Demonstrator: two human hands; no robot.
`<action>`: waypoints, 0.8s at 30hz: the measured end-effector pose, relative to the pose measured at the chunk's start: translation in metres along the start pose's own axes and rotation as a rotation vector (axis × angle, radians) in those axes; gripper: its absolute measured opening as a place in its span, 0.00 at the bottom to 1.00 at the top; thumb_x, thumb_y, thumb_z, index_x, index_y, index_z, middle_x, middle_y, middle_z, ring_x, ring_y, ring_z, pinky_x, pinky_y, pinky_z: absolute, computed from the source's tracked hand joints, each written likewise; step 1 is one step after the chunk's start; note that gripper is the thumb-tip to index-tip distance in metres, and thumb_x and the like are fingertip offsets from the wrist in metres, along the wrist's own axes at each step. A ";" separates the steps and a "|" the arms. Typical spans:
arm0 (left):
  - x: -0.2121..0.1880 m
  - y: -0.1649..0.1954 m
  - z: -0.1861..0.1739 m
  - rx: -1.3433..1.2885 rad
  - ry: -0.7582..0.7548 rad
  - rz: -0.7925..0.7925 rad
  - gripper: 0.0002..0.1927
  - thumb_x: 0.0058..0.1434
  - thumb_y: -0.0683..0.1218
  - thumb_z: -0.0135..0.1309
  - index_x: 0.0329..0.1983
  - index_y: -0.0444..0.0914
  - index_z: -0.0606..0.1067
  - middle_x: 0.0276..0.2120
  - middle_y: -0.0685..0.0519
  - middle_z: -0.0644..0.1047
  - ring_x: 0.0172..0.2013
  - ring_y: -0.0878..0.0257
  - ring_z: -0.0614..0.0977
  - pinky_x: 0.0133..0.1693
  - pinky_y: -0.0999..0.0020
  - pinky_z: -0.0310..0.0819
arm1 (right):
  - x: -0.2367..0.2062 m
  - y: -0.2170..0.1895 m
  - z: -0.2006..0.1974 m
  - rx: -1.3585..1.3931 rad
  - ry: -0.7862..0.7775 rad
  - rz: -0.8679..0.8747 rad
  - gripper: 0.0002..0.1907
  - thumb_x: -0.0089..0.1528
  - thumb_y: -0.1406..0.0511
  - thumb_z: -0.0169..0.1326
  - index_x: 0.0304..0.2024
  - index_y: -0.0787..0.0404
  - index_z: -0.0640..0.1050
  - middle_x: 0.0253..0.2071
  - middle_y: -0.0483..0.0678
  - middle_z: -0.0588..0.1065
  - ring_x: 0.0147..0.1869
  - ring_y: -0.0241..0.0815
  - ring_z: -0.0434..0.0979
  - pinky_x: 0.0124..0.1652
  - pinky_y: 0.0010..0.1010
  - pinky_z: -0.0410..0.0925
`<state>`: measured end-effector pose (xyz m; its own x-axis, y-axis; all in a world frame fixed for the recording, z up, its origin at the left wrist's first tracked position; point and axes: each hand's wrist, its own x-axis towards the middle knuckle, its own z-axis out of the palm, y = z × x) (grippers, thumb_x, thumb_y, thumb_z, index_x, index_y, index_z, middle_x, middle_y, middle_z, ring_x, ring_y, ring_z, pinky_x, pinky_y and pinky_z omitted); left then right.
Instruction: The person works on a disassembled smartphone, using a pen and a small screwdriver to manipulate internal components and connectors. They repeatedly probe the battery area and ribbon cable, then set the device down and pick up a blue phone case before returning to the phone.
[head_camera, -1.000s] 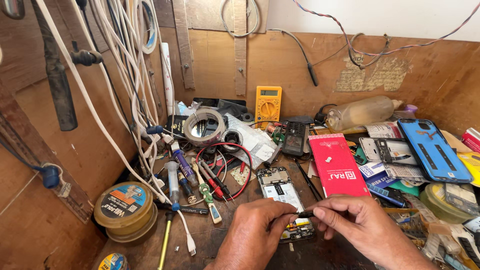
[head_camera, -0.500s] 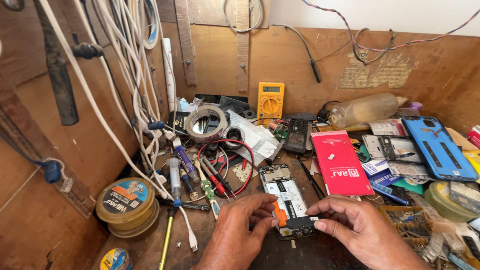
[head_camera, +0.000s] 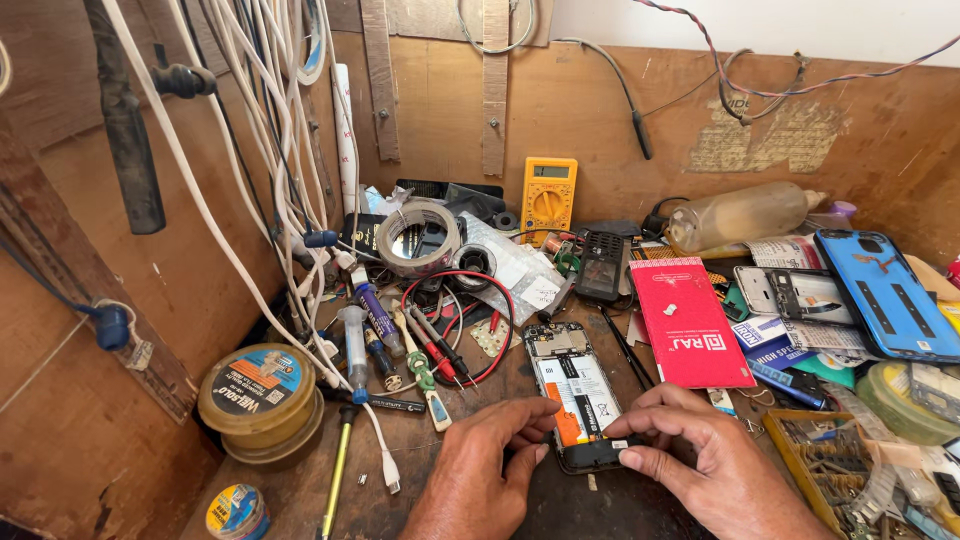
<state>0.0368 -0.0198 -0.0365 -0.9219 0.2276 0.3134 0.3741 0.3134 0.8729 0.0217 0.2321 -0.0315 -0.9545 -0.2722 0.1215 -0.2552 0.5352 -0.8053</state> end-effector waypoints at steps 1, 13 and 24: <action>0.000 0.001 0.000 -0.005 -0.010 -0.010 0.23 0.53 0.30 0.56 0.53 0.34 0.77 0.43 0.48 0.84 0.42 0.60 0.88 0.45 0.68 0.83 | 0.000 0.000 0.000 0.015 -0.005 0.017 0.14 0.54 0.68 0.65 0.43 0.61 0.87 0.41 0.45 0.73 0.48 0.38 0.78 0.47 0.29 0.71; -0.004 0.010 0.001 0.131 -0.035 0.243 0.23 0.54 0.36 0.63 0.54 0.36 0.77 0.40 0.45 0.82 0.44 0.50 0.84 0.45 0.59 0.79 | -0.002 -0.008 0.000 -0.194 -0.017 0.068 0.15 0.55 0.63 0.67 0.45 0.52 0.88 0.44 0.39 0.75 0.48 0.35 0.77 0.43 0.29 0.72; -0.006 0.009 0.004 0.287 -0.133 0.297 0.23 0.59 0.40 0.61 0.59 0.39 0.74 0.38 0.45 0.79 0.43 0.45 0.82 0.43 0.53 0.77 | -0.005 0.007 0.004 -0.165 0.075 -0.108 0.16 0.52 0.64 0.68 0.44 0.54 0.88 0.39 0.43 0.76 0.45 0.39 0.78 0.42 0.31 0.73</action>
<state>0.0460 -0.0152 -0.0323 -0.7559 0.4575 0.4683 0.6515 0.4557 0.6065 0.0253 0.2341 -0.0399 -0.9275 -0.2779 0.2501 -0.3725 0.6316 -0.6799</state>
